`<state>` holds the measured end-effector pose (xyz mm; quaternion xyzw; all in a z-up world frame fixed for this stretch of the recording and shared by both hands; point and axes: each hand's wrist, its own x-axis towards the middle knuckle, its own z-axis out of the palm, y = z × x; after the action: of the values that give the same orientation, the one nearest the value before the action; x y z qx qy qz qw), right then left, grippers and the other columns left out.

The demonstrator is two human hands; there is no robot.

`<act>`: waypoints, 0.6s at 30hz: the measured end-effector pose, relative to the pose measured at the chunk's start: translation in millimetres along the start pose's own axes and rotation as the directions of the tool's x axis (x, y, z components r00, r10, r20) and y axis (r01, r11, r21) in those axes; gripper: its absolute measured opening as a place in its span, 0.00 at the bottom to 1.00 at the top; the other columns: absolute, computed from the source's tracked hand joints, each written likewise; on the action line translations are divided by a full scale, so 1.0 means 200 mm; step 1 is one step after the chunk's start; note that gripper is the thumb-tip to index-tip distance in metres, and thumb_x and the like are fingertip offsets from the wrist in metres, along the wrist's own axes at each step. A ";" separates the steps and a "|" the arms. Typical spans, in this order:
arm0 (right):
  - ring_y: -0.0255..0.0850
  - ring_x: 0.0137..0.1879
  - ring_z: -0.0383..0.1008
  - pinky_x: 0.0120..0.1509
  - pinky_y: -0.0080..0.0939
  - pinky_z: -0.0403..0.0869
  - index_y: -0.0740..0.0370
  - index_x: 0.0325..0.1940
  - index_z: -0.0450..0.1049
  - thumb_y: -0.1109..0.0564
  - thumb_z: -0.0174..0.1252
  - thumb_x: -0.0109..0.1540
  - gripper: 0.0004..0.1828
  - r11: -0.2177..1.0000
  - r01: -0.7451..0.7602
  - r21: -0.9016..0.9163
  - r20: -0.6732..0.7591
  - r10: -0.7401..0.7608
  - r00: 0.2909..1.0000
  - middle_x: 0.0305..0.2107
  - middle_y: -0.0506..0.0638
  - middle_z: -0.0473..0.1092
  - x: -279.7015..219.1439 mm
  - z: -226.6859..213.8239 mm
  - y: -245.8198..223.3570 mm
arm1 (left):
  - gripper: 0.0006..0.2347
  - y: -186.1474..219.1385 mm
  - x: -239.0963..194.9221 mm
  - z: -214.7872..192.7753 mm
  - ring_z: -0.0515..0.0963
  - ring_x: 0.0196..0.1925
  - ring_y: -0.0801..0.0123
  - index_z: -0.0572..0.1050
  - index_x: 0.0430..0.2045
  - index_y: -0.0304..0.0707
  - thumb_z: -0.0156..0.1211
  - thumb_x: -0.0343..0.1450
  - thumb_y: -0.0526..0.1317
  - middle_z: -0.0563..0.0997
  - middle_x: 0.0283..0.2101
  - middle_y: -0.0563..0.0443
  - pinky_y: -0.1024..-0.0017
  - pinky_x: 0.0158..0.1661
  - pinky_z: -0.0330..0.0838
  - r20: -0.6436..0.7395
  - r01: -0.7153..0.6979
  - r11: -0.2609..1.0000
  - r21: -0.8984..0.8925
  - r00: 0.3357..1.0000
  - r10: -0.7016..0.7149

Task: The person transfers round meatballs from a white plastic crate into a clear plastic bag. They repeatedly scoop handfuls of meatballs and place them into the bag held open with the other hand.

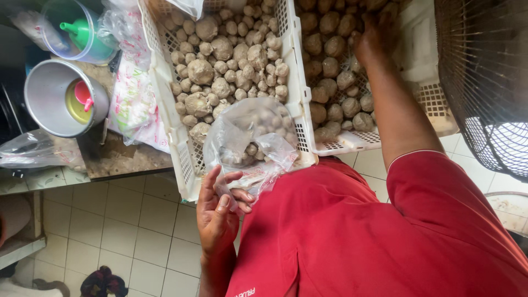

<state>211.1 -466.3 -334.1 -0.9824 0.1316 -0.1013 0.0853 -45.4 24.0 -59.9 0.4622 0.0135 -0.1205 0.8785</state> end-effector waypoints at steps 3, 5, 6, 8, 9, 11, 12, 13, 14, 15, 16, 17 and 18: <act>0.76 0.74 0.43 0.71 0.74 0.58 0.53 0.81 0.54 0.42 0.67 0.69 0.43 0.994 -0.059 0.091 0.124 0.047 0.991 0.71 0.75 0.44 -0.01 0.03 -0.03 | 0.24 0.01 -0.01 -0.01 0.82 0.44 0.57 0.55 0.72 0.29 0.48 0.78 0.31 0.69 0.63 0.23 0.66 0.46 0.79 0.008 -0.009 1.000 -0.023 1.000 0.009; 0.75 0.74 0.46 0.72 0.71 0.59 0.52 0.83 0.50 0.46 0.66 0.65 0.47 0.991 -0.085 0.107 0.183 0.064 0.981 0.72 0.75 0.44 0.00 0.02 -0.03 | 0.23 0.00 -0.02 -0.02 0.82 0.43 0.58 0.56 0.73 0.28 0.48 0.79 0.31 0.69 0.62 0.23 0.63 0.49 0.79 0.003 -0.013 0.999 -0.043 1.000 0.013; 0.74 0.74 0.47 0.72 0.69 0.59 0.51 0.85 0.48 0.49 0.65 0.64 0.49 0.989 -0.099 0.113 0.211 0.073 0.975 0.72 0.75 0.44 0.01 0.01 -0.03 | 0.23 0.00 -0.02 -0.03 0.82 0.43 0.58 0.57 0.73 0.28 0.48 0.79 0.31 0.69 0.62 0.23 0.63 0.49 0.79 0.002 -0.013 0.998 -0.053 1.000 0.013; 0.73 0.74 0.49 0.72 0.67 0.60 0.51 0.85 0.46 0.52 0.65 0.62 0.51 0.985 -0.123 0.120 0.262 0.088 0.961 0.72 0.75 0.44 0.04 -0.01 -0.06 | 0.23 -0.01 -0.02 -0.04 0.82 0.43 0.58 0.57 0.72 0.26 0.48 0.79 0.32 0.70 0.61 0.22 0.61 0.50 0.79 0.002 -0.012 0.997 -0.072 1.000 0.012; 0.73 0.73 0.49 0.71 0.67 0.61 0.51 0.84 0.47 0.52 0.64 0.62 0.50 0.983 -0.134 0.125 0.281 0.094 0.955 0.72 0.74 0.45 0.06 -0.01 -0.07 | 0.23 -0.01 -0.03 -0.04 0.82 0.43 0.57 0.58 0.72 0.26 0.48 0.79 0.32 0.70 0.62 0.23 0.63 0.49 0.79 -0.003 -0.006 0.997 -0.083 1.000 0.006; 0.72 0.72 0.51 0.70 0.66 0.62 0.51 0.83 0.49 0.53 0.64 0.62 0.48 0.980 -0.143 0.140 0.287 0.098 0.953 0.71 0.73 0.46 0.13 -0.01 -0.11 | 0.22 -0.01 -0.03 -0.04 0.82 0.44 0.56 0.58 0.71 0.27 0.49 0.80 0.32 0.69 0.63 0.24 0.66 0.46 0.79 -0.006 -0.004 0.995 -0.097 1.000 0.003; 0.71 0.72 0.51 0.70 0.65 0.62 0.51 0.82 0.49 0.54 0.64 0.61 0.47 0.979 -0.145 0.147 0.292 0.097 0.951 0.71 0.73 0.47 0.14 -0.01 -0.12 | 0.22 -0.01 -0.04 -0.04 0.82 0.44 0.56 0.58 0.70 0.27 0.49 0.79 0.32 0.69 0.63 0.24 0.66 0.45 0.79 -0.009 -0.004 0.995 -0.096 1.000 0.003; 0.71 0.71 0.52 0.70 0.65 0.63 0.51 0.81 0.50 0.54 0.64 0.61 0.47 0.978 -0.142 0.152 0.289 0.094 0.953 0.70 0.73 0.48 0.14 -0.01 -0.12 | 0.22 -0.01 -0.04 -0.04 0.82 0.45 0.56 0.59 0.70 0.27 0.49 0.79 0.32 0.69 0.62 0.24 0.67 0.44 0.79 -0.013 -0.005 0.995 -0.095 1.000 0.003; 0.70 0.71 0.53 0.69 0.64 0.63 0.52 0.80 0.51 0.55 0.64 0.61 0.46 0.978 -0.145 0.150 0.286 0.098 0.953 0.70 0.72 0.48 0.12 -0.02 -0.11 | 0.22 -0.01 -0.05 -0.04 0.83 0.45 0.55 0.59 0.70 0.27 0.49 0.79 0.33 0.70 0.62 0.24 0.68 0.43 0.79 -0.013 -0.002 0.995 -0.098 1.000 0.001; 0.69 0.70 0.53 0.69 0.64 0.64 0.52 0.79 0.52 0.55 0.64 0.61 0.45 0.977 -0.147 0.153 0.286 0.099 0.953 0.70 0.72 0.49 0.09 -0.02 -0.09 | 0.22 -0.01 -0.06 -0.04 0.82 0.46 0.55 0.59 0.70 0.26 0.50 0.79 0.33 0.70 0.62 0.24 0.68 0.43 0.80 -0.023 -0.005 0.995 -0.099 1.000 0.002; 0.69 0.70 0.54 0.68 0.63 0.64 0.52 0.78 0.52 0.56 0.63 0.61 0.44 0.978 -0.141 0.151 0.274 0.096 0.957 0.69 0.71 0.50 0.06 -0.03 -0.08 | 0.22 -0.01 -0.07 -0.04 0.82 0.46 0.55 0.59 0.70 0.26 0.50 0.79 0.33 0.70 0.62 0.24 0.68 0.42 0.80 -0.029 -0.010 0.995 -0.101 1.000 0.007; 0.68 0.69 0.55 0.68 0.63 0.65 0.52 0.78 0.53 0.56 0.63 0.61 0.43 0.981 -0.132 0.146 0.264 0.090 0.960 0.69 0.71 0.50 0.02 -0.04 -0.07 | 0.22 -0.01 -0.07 -0.04 0.82 0.46 0.55 0.60 0.70 0.26 0.50 0.79 0.33 0.70 0.62 0.24 0.68 0.42 0.80 -0.036 -0.016 0.995 -0.103 0.999 0.012; 0.68 0.69 0.56 0.67 0.63 0.65 0.52 0.77 0.54 0.56 0.63 0.61 0.42 0.982 -0.123 0.146 0.253 0.084 0.964 0.68 0.71 0.51 -0.02 -0.04 -0.07 | 0.22 -0.01 -0.07 -0.05 0.82 0.46 0.55 0.60 0.69 0.26 0.50 0.79 0.33 0.70 0.62 0.25 0.68 0.42 0.80 -0.037 -0.018 0.994 -0.108 0.999 0.014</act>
<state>209.2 -453.9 -324.8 -0.9691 0.1627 0.0157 0.1849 -58.2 33.5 -64.3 0.4162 0.0322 -0.1039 0.9027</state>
